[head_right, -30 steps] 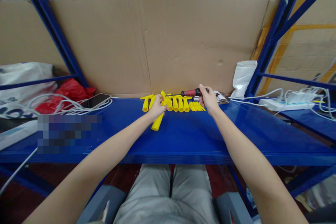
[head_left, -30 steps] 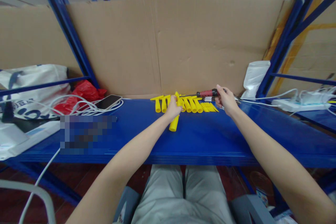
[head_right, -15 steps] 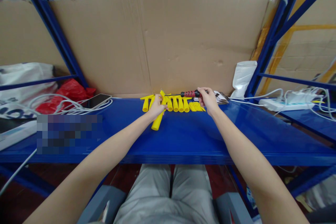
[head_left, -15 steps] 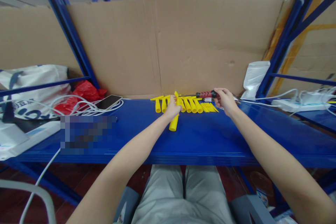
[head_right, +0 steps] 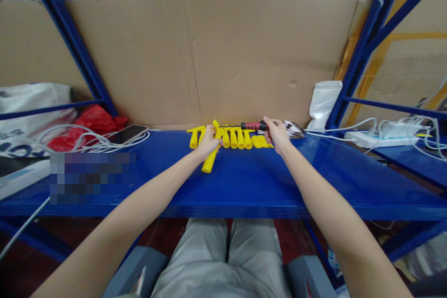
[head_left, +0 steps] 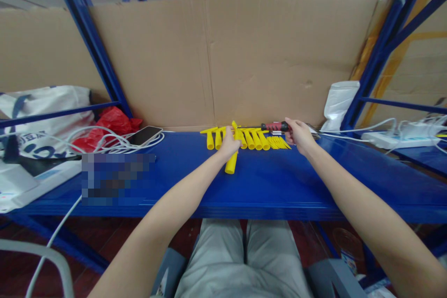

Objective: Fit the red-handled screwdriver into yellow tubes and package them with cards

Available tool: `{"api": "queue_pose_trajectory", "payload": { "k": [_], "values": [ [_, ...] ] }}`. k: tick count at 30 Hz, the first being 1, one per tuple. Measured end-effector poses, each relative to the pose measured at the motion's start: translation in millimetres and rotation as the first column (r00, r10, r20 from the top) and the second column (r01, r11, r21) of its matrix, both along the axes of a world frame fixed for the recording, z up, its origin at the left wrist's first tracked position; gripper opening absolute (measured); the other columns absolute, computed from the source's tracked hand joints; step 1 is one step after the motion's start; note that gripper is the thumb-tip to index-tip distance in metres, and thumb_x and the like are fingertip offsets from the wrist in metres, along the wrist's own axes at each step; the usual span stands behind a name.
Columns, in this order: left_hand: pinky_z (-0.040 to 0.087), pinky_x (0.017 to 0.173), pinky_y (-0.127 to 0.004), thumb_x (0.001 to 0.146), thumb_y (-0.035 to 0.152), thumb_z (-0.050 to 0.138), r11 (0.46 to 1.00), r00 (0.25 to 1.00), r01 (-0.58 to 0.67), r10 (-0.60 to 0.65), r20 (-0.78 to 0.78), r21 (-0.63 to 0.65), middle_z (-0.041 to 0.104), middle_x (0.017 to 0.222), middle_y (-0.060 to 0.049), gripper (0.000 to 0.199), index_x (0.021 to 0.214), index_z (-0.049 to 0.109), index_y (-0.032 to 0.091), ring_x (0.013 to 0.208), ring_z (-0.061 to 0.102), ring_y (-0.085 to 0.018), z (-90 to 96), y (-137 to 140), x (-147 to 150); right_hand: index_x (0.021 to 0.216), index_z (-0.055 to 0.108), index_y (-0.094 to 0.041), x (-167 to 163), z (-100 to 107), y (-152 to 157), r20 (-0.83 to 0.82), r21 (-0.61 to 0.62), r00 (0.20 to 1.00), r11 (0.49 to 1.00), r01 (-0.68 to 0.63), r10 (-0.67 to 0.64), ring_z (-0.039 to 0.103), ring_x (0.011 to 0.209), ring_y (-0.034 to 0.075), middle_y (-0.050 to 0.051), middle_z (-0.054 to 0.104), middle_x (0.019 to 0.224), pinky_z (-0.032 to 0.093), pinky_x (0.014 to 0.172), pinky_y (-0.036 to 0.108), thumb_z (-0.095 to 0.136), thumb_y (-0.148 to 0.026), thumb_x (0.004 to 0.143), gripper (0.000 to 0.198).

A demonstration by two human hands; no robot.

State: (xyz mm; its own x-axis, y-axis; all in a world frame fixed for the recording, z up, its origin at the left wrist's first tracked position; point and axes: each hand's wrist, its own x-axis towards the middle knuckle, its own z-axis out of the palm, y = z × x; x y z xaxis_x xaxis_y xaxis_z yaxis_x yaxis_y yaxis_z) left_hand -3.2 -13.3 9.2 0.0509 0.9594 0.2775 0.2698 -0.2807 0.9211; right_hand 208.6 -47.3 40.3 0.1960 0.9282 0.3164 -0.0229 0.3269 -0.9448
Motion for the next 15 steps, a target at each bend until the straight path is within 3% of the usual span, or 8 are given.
{"api": "queue_pose_trajectory", "payload": {
  "k": [2,5,10,15],
  "values": [
    [0.034,0.037,-0.014,0.068,0.000,0.049,1.000,1.000,-0.003,0.003,0.001,0.002,0.051,0.118,-0.007,0.054,0.114,0.031,0.023,0.051,0.051,-0.003,0.3,-0.5,0.0,0.074,0.043,-0.021,-1.3,1.7,-0.3,-0.073,-0.021,0.997,1.000,-0.007,0.006,0.033,0.031,0.006,-0.008,0.040,0.041,0.020,0.029,0.018,0.060,-0.041,0.074,0.026],
    [0.034,0.037,-0.014,0.068,0.000,0.049,1.000,1.000,0.010,-0.010,0.011,0.004,0.052,0.116,-0.006,0.054,0.114,0.030,0.023,0.050,0.051,-0.002,0.1,-0.9,0.1,0.077,0.042,-0.021,-2.2,3.2,-0.5,-0.141,-0.063,0.990,0.998,-0.031,0.022,0.036,0.032,0.007,-0.006,0.045,0.046,0.022,0.029,0.018,0.054,-0.042,0.078,0.024],
    [0.033,0.037,-0.014,0.067,0.000,0.048,1.000,1.000,-0.008,0.008,0.020,0.006,0.050,0.121,-0.008,0.055,0.113,0.031,0.023,0.052,0.051,-0.003,0.2,-1.2,-0.2,0.076,0.042,-0.021,-0.4,2.4,-0.3,-0.039,-0.064,0.998,0.997,-0.047,0.045,0.031,0.029,0.007,-0.006,0.042,0.042,0.020,0.029,0.019,0.051,-0.046,0.080,0.026],
    [0.033,0.037,-0.014,0.066,0.000,0.048,1.000,1.000,0.000,0.000,0.001,0.011,0.051,0.122,-0.009,0.054,0.113,0.032,0.022,0.053,0.053,-0.004,3.2,-1.7,-1.5,0.079,0.042,-0.022,-1.0,4.7,-0.9,-0.087,-0.051,0.995,0.997,-0.061,0.057,0.036,0.035,0.008,-0.005,0.046,0.048,0.024,0.032,0.018,0.054,-0.035,0.076,0.019]
  ]
}}
